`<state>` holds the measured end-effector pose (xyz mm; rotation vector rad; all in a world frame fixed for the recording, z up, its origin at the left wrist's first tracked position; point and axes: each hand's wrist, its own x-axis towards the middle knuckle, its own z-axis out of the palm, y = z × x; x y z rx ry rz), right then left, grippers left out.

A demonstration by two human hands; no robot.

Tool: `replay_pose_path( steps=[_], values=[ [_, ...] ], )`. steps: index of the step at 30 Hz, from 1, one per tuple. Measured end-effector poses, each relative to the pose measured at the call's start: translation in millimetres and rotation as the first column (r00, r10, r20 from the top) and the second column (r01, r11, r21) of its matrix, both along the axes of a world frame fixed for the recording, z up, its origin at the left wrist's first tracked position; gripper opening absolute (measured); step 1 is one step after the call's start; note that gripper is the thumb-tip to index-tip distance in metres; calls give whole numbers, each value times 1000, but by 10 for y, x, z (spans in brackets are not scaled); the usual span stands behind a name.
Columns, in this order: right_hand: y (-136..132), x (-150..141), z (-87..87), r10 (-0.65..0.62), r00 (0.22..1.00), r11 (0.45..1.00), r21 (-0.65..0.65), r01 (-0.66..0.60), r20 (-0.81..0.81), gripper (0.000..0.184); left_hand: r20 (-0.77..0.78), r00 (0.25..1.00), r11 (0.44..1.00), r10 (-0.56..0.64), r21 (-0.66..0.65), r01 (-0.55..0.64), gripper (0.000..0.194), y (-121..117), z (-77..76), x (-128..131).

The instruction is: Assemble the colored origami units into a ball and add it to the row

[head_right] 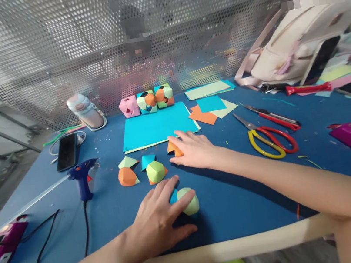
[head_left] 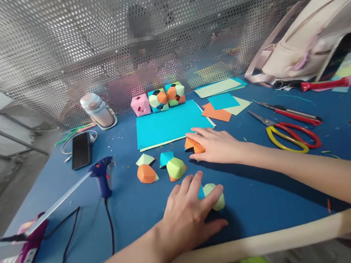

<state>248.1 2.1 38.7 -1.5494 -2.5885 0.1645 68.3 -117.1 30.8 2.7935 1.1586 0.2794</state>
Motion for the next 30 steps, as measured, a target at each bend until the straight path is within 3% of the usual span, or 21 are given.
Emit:
replay_pose_path(
  steps=[5,9,14,17,20,22,24,27,30],
  values=[
    [54,-113,-93,22,998,1000,-13,-23,-57,55,-86,994,995,-63,76,70,56,10,-71,111],
    [73,-60,-118,-24,991,999,-37,19,-128,52,-61,994,985,-91,139,98,41,75,-141,107],
    [111,89,-121,-92,958,994,-79,73,-270,53,97,992,982,-79,181,60,31,173,-230,49],
    [86,189,-104,-121,898,984,-171,51,-424,51,322,947,996,-14,89,-16,33,210,-221,19],
    [-21,260,-42,-240,699,922,-384,-53,-674,54,564,792,968,233,-213,-133,33,238,-99,-1],
    [-131,276,26,-320,560,867,-475,-153,-764,52,603,632,847,487,-502,-174,31,253,27,-11],
    [-249,267,99,-369,470,821,-519,-240,-802,46,604,453,711,655,-696,-101,29,262,153,-21],
    [-400,228,170,-401,414,806,-530,-264,-817,43,574,180,572,799,-817,70,29,262,286,-35],
    [-517,188,179,-379,443,840,-503,-203,-812,48,502,13,494,865,-855,159,30,251,344,-56]
  ],
)
